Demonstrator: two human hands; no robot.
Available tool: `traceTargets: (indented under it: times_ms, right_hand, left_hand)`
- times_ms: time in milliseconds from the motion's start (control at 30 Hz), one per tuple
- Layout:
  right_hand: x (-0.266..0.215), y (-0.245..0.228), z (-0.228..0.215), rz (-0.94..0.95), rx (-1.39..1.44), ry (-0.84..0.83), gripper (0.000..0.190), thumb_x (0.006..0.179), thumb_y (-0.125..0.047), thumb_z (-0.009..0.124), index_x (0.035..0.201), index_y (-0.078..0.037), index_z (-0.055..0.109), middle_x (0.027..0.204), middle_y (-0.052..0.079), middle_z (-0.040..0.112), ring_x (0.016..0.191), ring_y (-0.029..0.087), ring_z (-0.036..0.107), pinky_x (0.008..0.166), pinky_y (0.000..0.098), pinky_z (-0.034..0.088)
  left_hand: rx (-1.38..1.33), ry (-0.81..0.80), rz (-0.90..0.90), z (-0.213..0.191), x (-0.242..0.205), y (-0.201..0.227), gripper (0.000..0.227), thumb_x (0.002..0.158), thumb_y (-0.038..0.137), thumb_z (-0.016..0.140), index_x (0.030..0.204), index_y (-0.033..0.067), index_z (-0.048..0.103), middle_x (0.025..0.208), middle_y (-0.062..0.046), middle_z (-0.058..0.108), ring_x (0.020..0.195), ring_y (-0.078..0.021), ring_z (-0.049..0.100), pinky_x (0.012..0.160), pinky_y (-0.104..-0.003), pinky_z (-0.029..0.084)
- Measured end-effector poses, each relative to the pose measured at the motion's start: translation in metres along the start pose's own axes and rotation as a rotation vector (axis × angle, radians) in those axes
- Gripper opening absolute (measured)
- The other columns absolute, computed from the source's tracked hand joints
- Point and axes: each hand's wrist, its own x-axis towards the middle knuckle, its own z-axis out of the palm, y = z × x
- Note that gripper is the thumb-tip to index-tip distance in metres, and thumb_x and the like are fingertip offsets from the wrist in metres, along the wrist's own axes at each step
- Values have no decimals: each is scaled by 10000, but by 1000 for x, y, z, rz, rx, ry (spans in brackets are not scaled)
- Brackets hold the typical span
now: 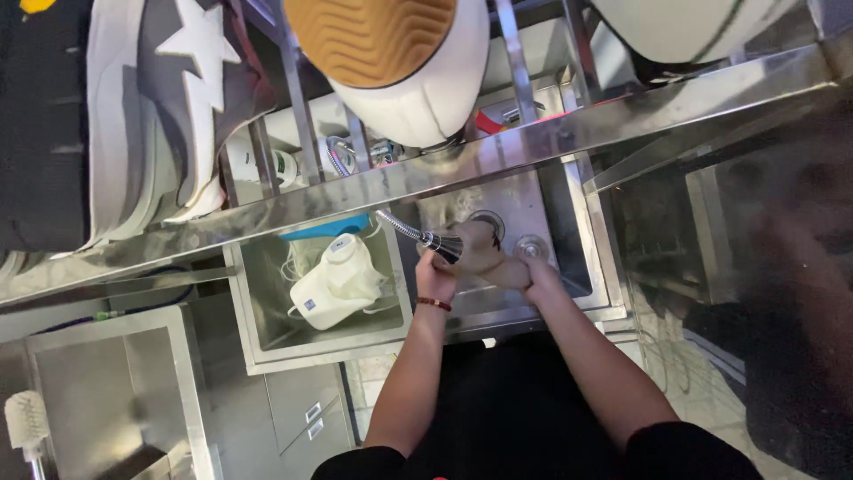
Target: Cleaning and rinsing a cap and shoe insoles in a service sink.
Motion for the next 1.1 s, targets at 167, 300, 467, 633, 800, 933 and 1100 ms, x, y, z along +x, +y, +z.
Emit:
traceTargets:
  times_ms: [167, 300, 467, 633, 800, 933, 1100]
  right_hand:
    - [-47, -12, 18, -152, 14, -70, 332, 987, -214, 635, 1298, -102, 603, 1235, 84, 685, 1133, 252, 680, 965, 461, 572]
    - [-77, -16, 34, -135, 1, -98, 330, 999, -226, 579, 1310, -116, 578, 1240, 73, 670, 1165, 252, 658, 971, 472, 561]
    - [-83, -10, 15, -187, 12, -218, 308, 1032, -194, 552, 1308, -71, 614, 1286, 94, 669, 1182, 248, 659, 1002, 439, 554]
    - [-107, -9, 33, -205, 12, -253, 299, 1052, -201, 539, 1310, -82, 630, 1308, 79, 655, 1178, 225, 658, 990, 411, 556]
    - [-87, 4, 67, -262, -64, -397, 371, 1042, -123, 568, 1411, -145, 601, 1289, 85, 655, 1111, 223, 637, 880, 379, 536]
    - [-94, 13, 85, -312, -103, -426, 439, 1007, -164, 591, 1440, -114, 547, 1357, 86, 642, 1181, 247, 646, 960, 393, 570]
    - [-184, -5, 165, -519, -1527, 129, 601, 1030, -482, 478, 1555, -191, 445, 1243, 268, 662, 1169, 451, 619, 1005, 521, 471]
  left_hand:
    - [41, 530, -41, 203, -22, 22, 256, 920, 99, 596, 1170, 146, 621, 1076, 1, 699, 1030, -177, 663, 848, -357, 554]
    - [163, 419, -36, 219, -24, 8, 445, 862, 40, 548, 1236, 280, 568, 1064, 69, 690, 1001, -150, 674, 731, -363, 539]
    - [298, 344, -28, 121, -3, -13, 391, 930, -43, 591, 1271, 148, 581, 1166, -24, 674, 1028, -183, 629, 828, -338, 523]
    - [-26, 388, -141, 155, 5, -6, 302, 1113, 296, 636, 1252, 35, 574, 1094, -113, 657, 1002, -279, 660, 875, -451, 569]
    - [121, 579, -186, 211, 1, -3, 356, 926, 293, 492, 1177, 80, 627, 1108, -91, 720, 1022, -295, 695, 923, -519, 543]
    - [152, 499, -234, 127, 5, -13, 335, 949, 153, 501, 1231, 24, 629, 1203, -116, 709, 1123, -321, 683, 1037, -520, 539]
    - [122, 251, -98, 120, -3, -7, 336, 1082, 197, 454, 1306, -6, 602, 1260, -133, 685, 1201, -285, 634, 1081, -456, 496]
